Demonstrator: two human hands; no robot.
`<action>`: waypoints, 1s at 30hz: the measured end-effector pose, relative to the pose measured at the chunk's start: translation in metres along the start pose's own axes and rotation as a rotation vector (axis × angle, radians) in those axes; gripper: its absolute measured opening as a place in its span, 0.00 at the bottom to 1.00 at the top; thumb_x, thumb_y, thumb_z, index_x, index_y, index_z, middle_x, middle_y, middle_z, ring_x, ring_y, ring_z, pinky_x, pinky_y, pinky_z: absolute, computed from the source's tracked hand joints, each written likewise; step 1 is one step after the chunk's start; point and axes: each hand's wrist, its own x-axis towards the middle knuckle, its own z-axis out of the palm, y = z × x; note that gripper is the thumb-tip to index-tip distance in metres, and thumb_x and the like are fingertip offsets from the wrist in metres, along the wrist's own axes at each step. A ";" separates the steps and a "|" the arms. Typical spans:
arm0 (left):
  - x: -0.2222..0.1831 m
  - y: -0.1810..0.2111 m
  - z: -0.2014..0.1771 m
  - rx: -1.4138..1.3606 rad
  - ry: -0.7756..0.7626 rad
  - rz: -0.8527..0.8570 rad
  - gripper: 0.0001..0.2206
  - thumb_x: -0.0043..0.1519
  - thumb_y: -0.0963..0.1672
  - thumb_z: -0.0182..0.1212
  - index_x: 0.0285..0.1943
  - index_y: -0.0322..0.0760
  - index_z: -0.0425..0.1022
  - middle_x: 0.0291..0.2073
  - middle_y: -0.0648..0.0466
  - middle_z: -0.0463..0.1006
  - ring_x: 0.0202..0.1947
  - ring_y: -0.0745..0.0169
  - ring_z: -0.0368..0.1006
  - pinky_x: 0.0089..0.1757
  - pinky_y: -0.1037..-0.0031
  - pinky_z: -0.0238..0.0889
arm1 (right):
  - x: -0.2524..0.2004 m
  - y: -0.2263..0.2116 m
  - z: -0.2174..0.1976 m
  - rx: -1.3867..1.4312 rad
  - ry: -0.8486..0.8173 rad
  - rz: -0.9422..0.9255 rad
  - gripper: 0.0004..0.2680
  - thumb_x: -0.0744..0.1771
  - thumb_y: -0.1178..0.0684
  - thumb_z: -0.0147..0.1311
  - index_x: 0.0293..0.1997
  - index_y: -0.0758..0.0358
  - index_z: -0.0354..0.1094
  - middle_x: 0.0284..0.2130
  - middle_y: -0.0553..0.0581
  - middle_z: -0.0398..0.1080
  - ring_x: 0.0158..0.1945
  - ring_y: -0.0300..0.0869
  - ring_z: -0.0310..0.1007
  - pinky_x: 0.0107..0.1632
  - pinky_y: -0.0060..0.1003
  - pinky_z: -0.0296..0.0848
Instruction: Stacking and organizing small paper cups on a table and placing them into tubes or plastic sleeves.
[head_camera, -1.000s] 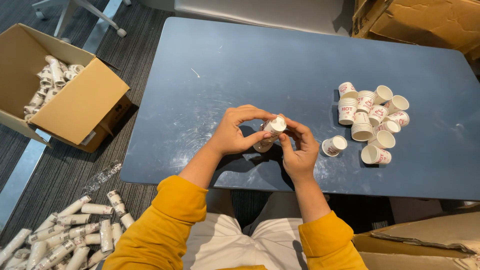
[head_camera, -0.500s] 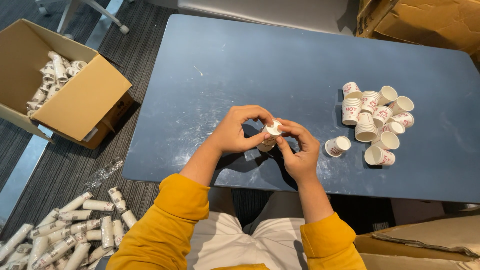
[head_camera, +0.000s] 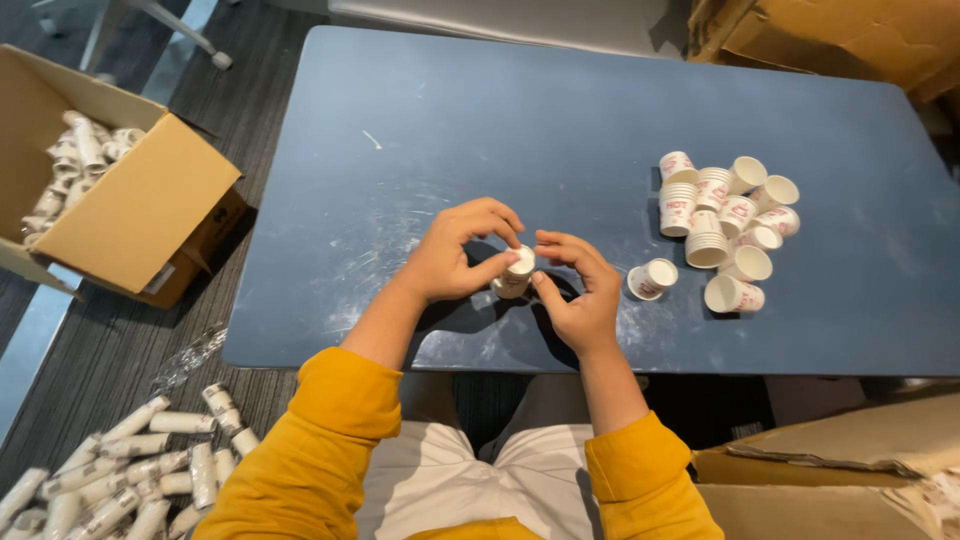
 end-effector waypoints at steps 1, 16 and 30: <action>-0.001 0.000 0.000 -0.017 -0.011 0.017 0.06 0.56 0.42 0.67 0.36 0.33 0.76 0.39 0.52 0.80 0.36 0.62 0.74 0.38 0.73 0.65 | -0.005 0.002 -0.007 -0.022 0.015 -0.002 0.09 0.63 0.65 0.62 0.46 0.67 0.74 0.51 0.61 0.77 0.51 0.45 0.78 0.54 0.35 0.76; 0.016 0.066 0.091 0.291 0.147 0.250 0.13 0.57 0.38 0.63 0.51 0.31 0.76 0.49 0.41 0.80 0.50 0.39 0.77 0.51 0.60 0.70 | -0.019 0.014 -0.087 -0.129 0.157 0.335 0.16 0.65 0.64 0.60 0.60 0.65 0.68 0.49 0.61 0.76 0.51 0.41 0.78 0.56 0.37 0.76; -0.009 0.038 0.021 0.035 0.289 -0.057 0.16 0.60 0.33 0.57 0.54 0.37 0.81 0.50 0.46 0.84 0.50 0.56 0.83 0.51 0.72 0.77 | 0.012 -0.019 0.000 0.134 -0.121 -0.012 0.12 0.70 0.65 0.50 0.60 0.67 0.71 0.63 0.65 0.70 0.68 0.50 0.70 0.67 0.41 0.71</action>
